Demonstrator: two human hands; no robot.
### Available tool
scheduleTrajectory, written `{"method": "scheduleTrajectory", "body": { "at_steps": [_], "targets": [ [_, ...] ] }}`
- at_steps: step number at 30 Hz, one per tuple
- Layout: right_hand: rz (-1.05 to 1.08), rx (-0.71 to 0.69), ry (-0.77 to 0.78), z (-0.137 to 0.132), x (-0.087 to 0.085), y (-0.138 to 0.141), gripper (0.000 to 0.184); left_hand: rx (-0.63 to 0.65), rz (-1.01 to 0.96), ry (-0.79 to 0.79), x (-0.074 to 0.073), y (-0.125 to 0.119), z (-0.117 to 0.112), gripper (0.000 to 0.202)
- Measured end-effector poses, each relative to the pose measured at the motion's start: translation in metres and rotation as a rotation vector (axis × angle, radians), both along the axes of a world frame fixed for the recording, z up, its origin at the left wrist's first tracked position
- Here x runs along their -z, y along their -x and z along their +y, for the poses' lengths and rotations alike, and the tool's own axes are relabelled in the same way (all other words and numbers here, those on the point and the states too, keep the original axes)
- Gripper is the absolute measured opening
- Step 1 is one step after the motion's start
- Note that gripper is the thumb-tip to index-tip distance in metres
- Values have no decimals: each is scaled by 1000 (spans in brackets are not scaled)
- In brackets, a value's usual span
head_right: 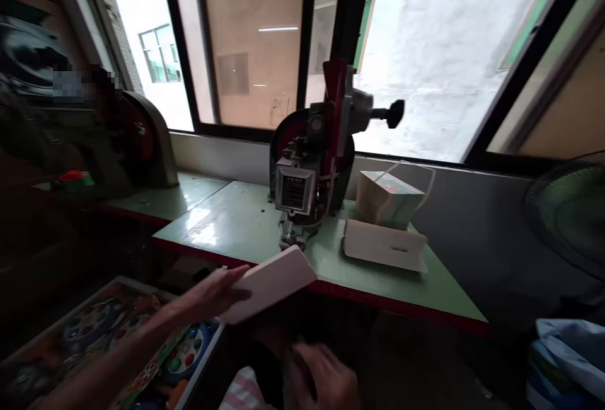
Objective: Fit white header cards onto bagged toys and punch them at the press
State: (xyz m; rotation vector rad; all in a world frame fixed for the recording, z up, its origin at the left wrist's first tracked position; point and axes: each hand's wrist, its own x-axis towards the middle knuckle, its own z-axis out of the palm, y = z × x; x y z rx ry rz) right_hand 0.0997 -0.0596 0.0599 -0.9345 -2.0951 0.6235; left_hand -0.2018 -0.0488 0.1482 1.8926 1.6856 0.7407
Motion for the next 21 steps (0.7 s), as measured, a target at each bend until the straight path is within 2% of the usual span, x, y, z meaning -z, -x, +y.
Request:
{"method": "scheduleTrajectory", "body": {
  "at_steps": [2, 4, 6, 8, 11, 14, 16, 17, 21],
  "targets": [
    [-87, -123, -280, 21, -52, 38, 45, -8, 327, -30, -29, 41, 3, 37],
    [-174, -168, -525, 47, -103, 87, 57, 4, 535, -48, -58, 71, 13, 34],
    [-301, -171, -643, 77, -142, 139, 64, 0, 646, -64, -81, 91, 27, 35],
    [-461, -176, -642, 108, -166, 188, 66, -14, 674, -50, -98, 102, 42, 33],
    [-740, -194, -441, 151, -178, 243, 55, -39, 623, -2, -111, 116, 64, 26],
    [-898, -253, -272, 184, -171, 274, 39, -49, 548, 37, -109, 138, 82, 17],
    [-925, -296, -234, 199, -162, 285, 34, -46, 443, 80, -99, 159, 90, 18],
    [-930, -312, -223, 205, -158, 289, 33, -69, 346, 70, -92, 170, 91, 25],
    [-931, -334, -171, 223, -148, 298, 33, -363, -277, -155, -47, 202, 91, 72]
  ]
}}
